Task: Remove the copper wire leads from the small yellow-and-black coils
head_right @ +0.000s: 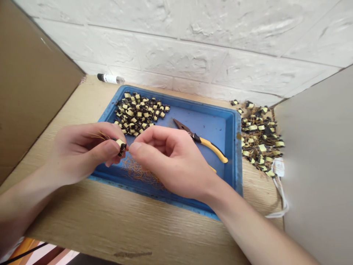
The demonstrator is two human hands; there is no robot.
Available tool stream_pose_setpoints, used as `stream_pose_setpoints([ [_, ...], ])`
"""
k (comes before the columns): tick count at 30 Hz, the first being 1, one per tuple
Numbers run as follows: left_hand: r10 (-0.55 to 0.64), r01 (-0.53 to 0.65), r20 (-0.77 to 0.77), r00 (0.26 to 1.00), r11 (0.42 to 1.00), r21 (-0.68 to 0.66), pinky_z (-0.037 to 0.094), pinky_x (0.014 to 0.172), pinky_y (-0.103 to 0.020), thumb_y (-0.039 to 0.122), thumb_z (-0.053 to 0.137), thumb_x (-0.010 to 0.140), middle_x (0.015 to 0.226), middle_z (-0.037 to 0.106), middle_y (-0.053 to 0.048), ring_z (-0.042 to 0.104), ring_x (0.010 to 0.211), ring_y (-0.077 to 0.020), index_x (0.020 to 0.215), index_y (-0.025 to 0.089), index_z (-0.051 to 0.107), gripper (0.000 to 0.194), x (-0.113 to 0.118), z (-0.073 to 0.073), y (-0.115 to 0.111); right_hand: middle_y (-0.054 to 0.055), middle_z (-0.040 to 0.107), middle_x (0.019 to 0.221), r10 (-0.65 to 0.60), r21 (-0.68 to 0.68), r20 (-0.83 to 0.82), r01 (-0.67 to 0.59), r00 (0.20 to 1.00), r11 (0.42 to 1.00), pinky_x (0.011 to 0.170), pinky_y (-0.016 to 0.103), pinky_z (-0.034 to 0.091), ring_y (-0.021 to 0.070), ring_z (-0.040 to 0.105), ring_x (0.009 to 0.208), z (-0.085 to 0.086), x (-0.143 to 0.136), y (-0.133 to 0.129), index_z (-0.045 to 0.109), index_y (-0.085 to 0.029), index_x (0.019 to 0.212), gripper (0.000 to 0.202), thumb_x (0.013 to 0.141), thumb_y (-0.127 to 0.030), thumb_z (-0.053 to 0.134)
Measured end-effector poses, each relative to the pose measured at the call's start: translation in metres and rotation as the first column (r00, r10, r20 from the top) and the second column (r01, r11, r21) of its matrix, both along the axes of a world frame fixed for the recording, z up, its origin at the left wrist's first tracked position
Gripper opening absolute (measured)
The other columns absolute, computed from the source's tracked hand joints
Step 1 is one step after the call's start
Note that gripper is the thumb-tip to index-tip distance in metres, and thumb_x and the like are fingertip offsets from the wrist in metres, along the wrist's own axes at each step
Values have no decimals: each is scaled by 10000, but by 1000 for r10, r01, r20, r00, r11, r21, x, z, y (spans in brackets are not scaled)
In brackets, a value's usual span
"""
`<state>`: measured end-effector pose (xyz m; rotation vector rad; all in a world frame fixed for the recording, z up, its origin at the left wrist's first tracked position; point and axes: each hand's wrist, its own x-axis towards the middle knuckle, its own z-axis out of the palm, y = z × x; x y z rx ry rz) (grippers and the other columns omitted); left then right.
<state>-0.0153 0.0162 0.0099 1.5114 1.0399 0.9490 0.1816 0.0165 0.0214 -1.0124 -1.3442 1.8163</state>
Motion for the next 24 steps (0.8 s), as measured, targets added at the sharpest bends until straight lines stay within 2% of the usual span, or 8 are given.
stream_pose_setpoints([
  [4, -4, 5, -26, 1000, 1000, 29, 440, 409, -111, 222, 725, 801, 559, 617, 59, 553, 458, -63, 710, 193, 730, 96, -1, -2, 0, -54, 555, 511, 48, -27, 52, -46, 998, 999, 385, 173, 304, 48, 433, 436, 0, 1, 0, 619, -180, 659, 260, 881, -315, 637],
  [14, -5, 8, -52, 999, 998, 56, 410, 394, -131, 223, 736, 794, 569, 630, 41, 520, 457, -72, 705, 192, 745, 95, -1, -1, -1, -67, 565, 437, 130, -218, 18, -123, 991, 968, 323, 148, 276, 42, 384, 340, 1, 2, 3, 634, -198, 674, 221, 870, -287, 590],
  [24, -8, 14, -78, 997, 997, 73, 436, 425, -120, 231, 736, 787, 582, 656, 34, 539, 493, -73, 685, 181, 732, 114, -1, 0, 0, -74, 532, 491, 80, -173, 12, -76, 997, 982, 365, 139, 282, 40, 401, 410, 0, 2, 2, 634, -195, 696, 160, 843, -254, 611],
])
